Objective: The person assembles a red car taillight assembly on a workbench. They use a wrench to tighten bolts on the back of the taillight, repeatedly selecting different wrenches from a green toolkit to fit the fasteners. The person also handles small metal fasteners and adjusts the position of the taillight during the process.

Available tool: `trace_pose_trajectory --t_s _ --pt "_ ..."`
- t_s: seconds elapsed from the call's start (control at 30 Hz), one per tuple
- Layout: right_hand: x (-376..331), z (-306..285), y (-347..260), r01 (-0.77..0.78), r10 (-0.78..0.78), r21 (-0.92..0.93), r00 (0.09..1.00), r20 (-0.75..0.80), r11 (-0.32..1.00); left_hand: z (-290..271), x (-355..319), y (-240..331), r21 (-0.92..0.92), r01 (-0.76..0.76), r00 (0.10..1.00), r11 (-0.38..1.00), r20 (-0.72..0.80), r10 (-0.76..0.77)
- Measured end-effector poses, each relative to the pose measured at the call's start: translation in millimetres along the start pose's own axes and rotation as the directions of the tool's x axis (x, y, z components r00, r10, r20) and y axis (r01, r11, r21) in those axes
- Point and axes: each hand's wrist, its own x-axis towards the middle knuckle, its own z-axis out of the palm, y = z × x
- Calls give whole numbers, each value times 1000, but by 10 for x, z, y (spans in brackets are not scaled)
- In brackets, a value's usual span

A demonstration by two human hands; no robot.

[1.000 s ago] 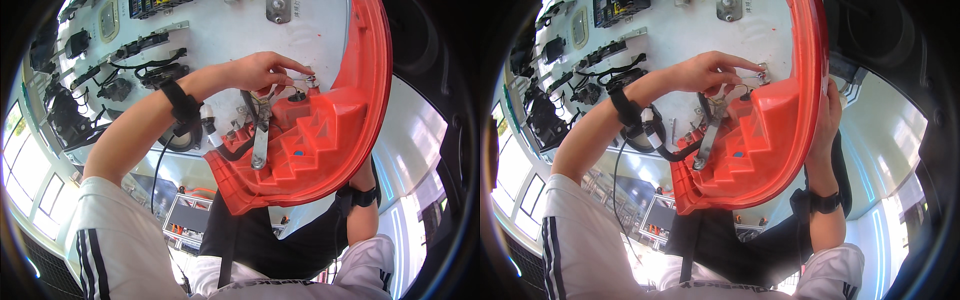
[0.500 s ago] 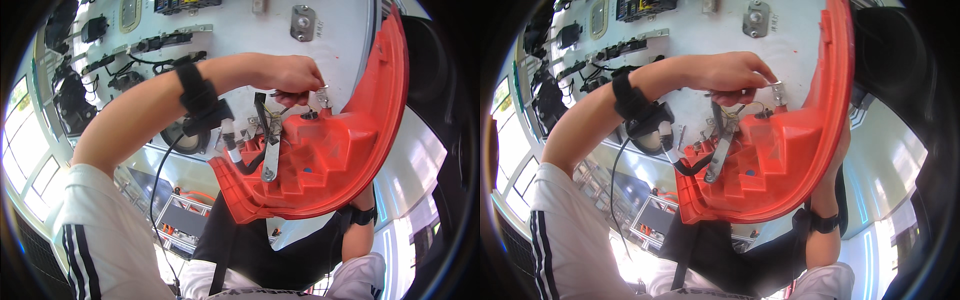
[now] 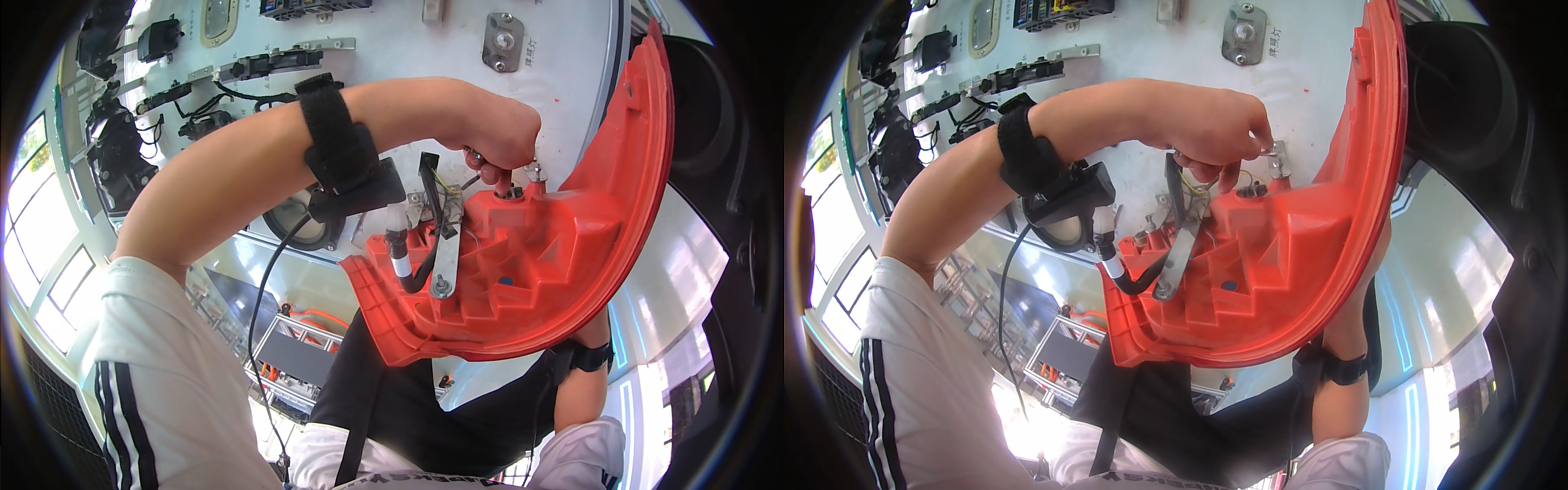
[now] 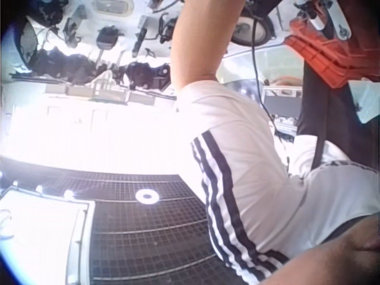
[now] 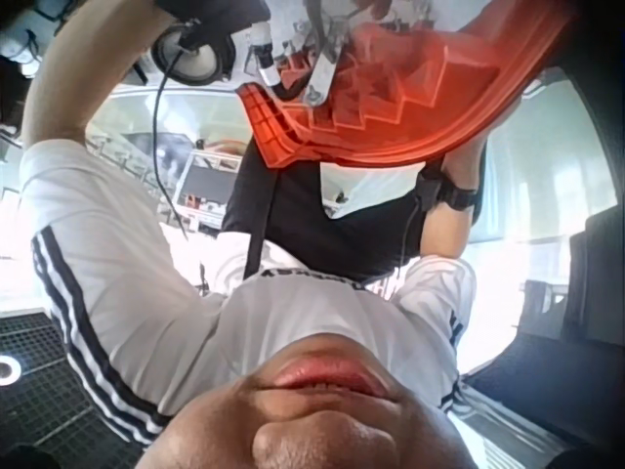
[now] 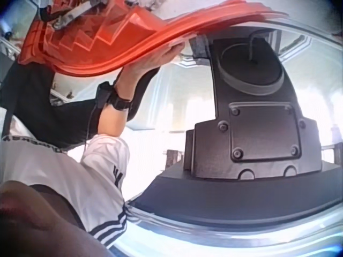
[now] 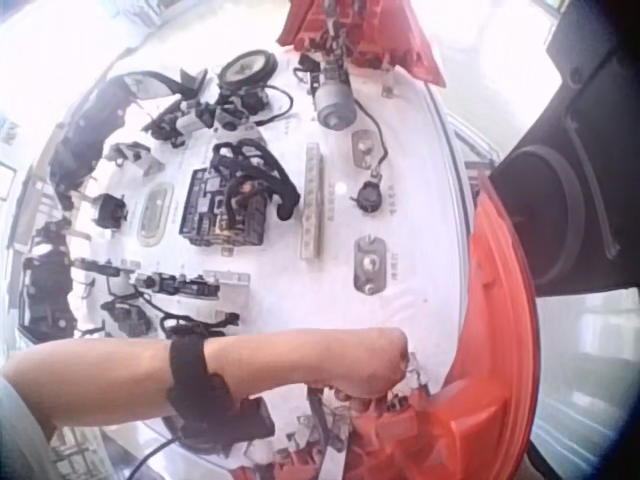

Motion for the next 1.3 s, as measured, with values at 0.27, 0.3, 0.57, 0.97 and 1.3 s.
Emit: trace_pose_trajectory --t_s 0.27,0.3,0.57,0.97,1.3 --pt "-49 -15 -15 -370 433 471 901 -28 801 13 31 87 25 -17 998 1000 65 15" --pt "-23 -24 -71 -451 558 616 830 23 646 17 46 80 44 -21 997 999 71 18" --pt "-11 -59 -171 -524 730 795 665 158 305 24 14 213 96 39 995 995 85 -47" --pt "-14 -53 -234 -530 693 734 712 113 425 109 56 94 -19 25 998 1000 64 -24" --pt "-25 -98 -249 -530 660 666 747 75 524 187 10 51 -82 26 999 996 -30 -28"
